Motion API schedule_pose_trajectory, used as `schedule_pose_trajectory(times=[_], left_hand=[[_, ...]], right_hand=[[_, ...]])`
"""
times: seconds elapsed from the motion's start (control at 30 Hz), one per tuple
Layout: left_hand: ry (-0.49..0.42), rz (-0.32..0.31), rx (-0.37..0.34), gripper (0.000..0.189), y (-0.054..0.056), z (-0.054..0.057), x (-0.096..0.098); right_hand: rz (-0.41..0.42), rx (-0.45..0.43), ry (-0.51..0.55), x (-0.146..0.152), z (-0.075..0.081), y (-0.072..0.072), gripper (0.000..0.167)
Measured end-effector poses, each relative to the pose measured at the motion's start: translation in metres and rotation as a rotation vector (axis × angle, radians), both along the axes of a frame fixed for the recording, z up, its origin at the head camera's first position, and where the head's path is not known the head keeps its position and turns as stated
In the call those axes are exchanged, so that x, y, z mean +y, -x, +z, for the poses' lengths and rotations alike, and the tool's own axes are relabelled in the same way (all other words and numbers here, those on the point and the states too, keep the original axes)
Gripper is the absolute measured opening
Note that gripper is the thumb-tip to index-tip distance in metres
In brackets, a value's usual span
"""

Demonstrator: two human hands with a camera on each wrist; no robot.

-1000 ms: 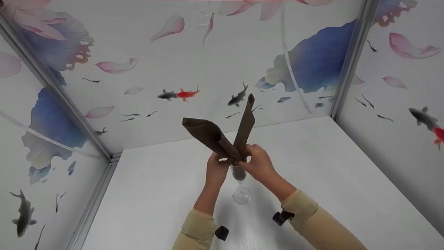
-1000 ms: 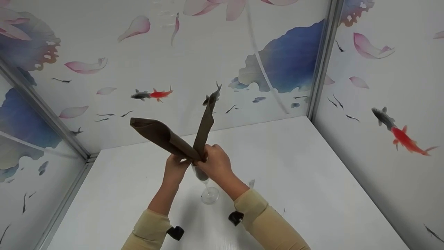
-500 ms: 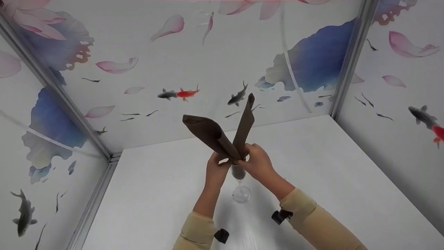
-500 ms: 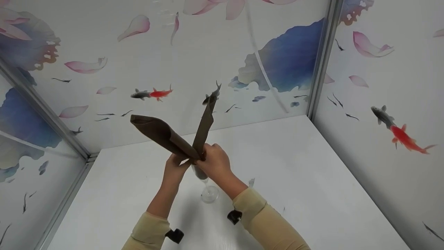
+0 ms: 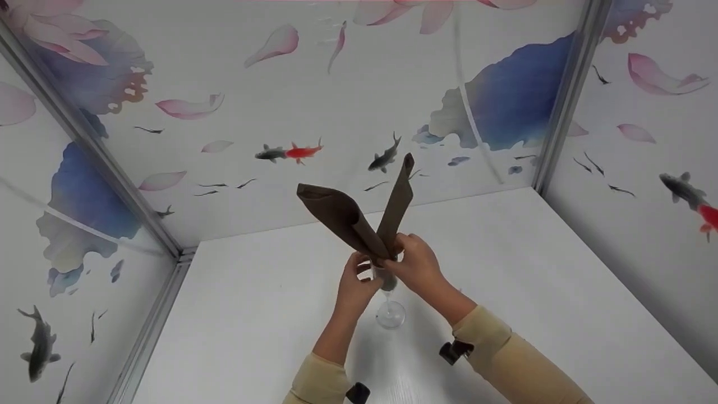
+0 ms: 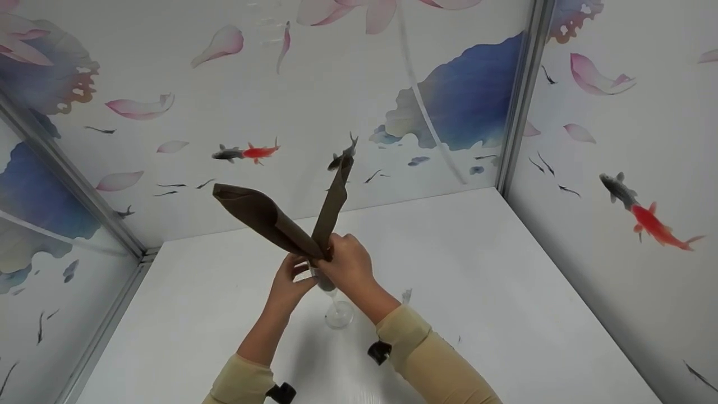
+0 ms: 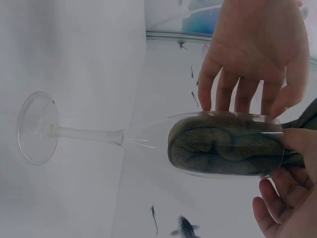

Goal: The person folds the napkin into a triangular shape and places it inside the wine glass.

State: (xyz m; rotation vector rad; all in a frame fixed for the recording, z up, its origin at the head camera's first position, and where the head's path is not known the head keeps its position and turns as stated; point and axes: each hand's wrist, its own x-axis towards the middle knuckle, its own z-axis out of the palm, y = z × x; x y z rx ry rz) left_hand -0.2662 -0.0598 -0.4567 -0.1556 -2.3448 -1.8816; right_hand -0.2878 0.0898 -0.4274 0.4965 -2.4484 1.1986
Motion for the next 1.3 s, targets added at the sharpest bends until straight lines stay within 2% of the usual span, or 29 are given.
schedule_pose_trajectory(times=[0.17,0.37,0.53,0.67,1.03,1.3], left_hand=[[0.1,0.002,0.042,0.063,0.002,-0.004,0.003],[0.135,0.075,0.095,0.065,0.001,-0.011,0.01],[0.204,0.146,0.102,0.07,0.001,-0.014,0.015],[0.228,0.171,0.093,0.067,0.003,-0.017,0.016],[0.138,0.103,0.07,0.055,0.008,-0.016,0.007],[0.083,0.039,0.031,0.063,0.012,-0.019,-0.004]], right_hand=[[0.007,-0.021,-0.018,0.001,0.003,0.001,0.023],[0.035,-0.043,-0.042,0.002,0.007,0.002,0.023],[0.023,-0.053,-0.082,0.001,0.009,0.003,0.022],[0.003,-0.032,-0.134,-0.001,0.012,0.004,0.02],[-0.119,0.098,-0.155,-0.009,0.01,0.004,0.024],[-0.125,0.16,-0.142,-0.011,0.005,0.006,0.026]])
